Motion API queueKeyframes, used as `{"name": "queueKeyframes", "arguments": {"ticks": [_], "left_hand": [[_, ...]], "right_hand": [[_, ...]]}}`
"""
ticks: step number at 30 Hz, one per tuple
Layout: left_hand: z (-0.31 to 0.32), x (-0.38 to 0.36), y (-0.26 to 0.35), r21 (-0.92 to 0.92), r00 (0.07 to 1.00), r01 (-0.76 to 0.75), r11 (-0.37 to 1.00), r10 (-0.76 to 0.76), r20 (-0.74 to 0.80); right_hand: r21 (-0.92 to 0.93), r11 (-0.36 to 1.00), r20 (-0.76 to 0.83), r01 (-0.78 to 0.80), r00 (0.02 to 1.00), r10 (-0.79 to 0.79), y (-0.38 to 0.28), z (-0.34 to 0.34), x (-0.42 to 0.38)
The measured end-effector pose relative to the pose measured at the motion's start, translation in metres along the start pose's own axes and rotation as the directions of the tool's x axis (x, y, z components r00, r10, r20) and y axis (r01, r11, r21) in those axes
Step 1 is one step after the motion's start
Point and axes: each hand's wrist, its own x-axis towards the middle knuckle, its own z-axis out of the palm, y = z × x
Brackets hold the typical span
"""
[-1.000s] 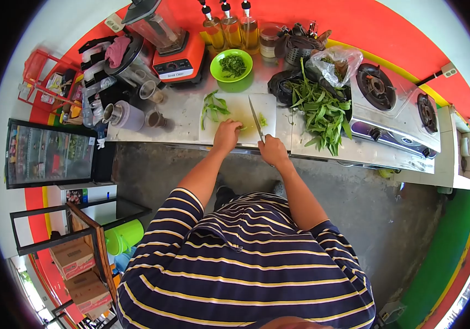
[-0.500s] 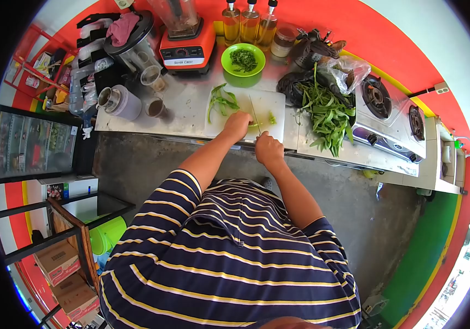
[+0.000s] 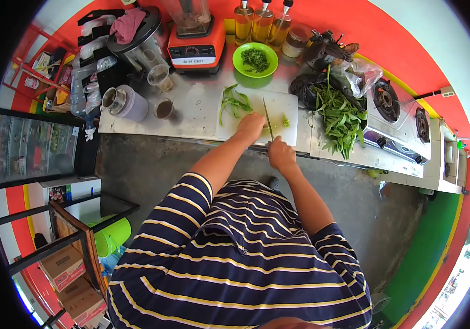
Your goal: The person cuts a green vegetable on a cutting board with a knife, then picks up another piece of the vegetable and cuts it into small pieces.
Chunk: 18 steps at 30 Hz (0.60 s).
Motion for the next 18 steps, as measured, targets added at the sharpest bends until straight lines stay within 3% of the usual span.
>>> {"name": "queueKeyframes", "arguments": {"ticks": [5,10,14,16,18], "left_hand": [[0.004,0.005,-0.004,-0.019,0.999,0.036,0.999,-0.036,0.009],[0.006,0.000,-0.004,-0.017,0.998,0.039,0.999,-0.040,-0.056],[0.002,0.002,-0.002,-0.049,0.997,0.059,0.997,-0.061,-0.053],[0.002,0.003,-0.002,-0.115,0.993,0.113,0.987,-0.116,-0.020],[0.002,0.005,-0.003,-0.109,0.992,0.126,0.986,-0.128,-0.014]], "right_hand": [[0.097,0.994,0.030,-0.057,0.998,0.054,0.000,0.003,0.009],[0.021,1.000,0.094,-0.014,0.996,0.012,-0.001,-0.024,0.008],[0.063,0.996,0.056,-0.064,0.997,0.060,-0.007,-0.002,0.006],[0.178,0.979,0.041,-0.102,0.994,0.097,-0.009,0.007,0.009],[0.154,0.985,0.029,-0.075,0.997,0.071,-0.005,0.004,0.019]]}}
